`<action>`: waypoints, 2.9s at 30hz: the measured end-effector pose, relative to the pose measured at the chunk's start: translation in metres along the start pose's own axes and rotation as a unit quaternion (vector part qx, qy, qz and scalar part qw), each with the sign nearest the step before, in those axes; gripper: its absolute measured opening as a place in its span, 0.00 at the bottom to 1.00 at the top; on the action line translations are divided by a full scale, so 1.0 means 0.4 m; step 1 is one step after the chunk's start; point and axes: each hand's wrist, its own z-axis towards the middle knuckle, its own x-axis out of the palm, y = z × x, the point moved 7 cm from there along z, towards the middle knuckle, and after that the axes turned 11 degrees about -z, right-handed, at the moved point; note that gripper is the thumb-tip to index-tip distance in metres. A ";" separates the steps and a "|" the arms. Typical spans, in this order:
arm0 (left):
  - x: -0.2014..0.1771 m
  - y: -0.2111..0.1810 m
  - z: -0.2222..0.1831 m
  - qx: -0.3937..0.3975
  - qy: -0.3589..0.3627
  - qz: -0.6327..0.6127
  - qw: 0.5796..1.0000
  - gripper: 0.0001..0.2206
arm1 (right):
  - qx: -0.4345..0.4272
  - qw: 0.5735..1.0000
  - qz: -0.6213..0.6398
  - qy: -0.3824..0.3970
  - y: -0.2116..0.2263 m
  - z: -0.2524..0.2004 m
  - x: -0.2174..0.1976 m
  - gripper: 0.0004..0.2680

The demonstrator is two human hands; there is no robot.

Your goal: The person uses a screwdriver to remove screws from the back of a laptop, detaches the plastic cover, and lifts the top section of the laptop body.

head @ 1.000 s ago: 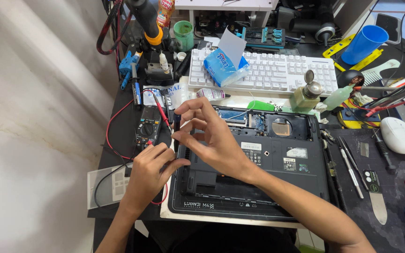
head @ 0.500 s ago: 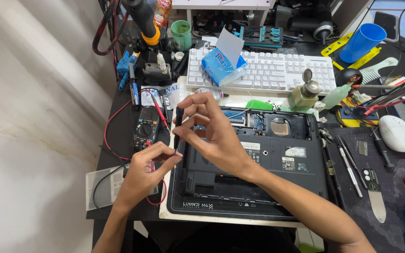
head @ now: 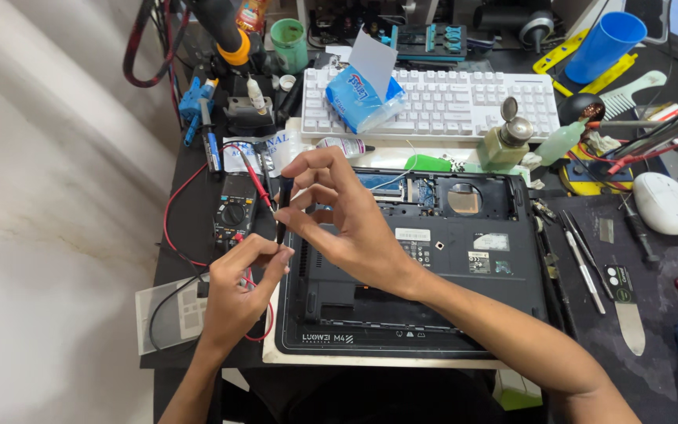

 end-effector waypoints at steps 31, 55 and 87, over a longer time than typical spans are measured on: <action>0.225 0.026 0.034 0.097 0.167 0.270 0.943 0.18 | -0.080 0.906 -0.378 -0.173 0.168 -0.163 -0.573 0.14; 0.689 -0.035 0.221 0.170 0.336 0.082 0.923 0.11 | -0.020 0.903 -0.366 -0.224 0.020 -0.332 -0.669 0.14; 0.854 0.084 0.315 0.179 0.332 -0.057 0.925 0.06 | 0.040 0.910 -0.337 -0.240 0.021 -0.306 -0.714 0.14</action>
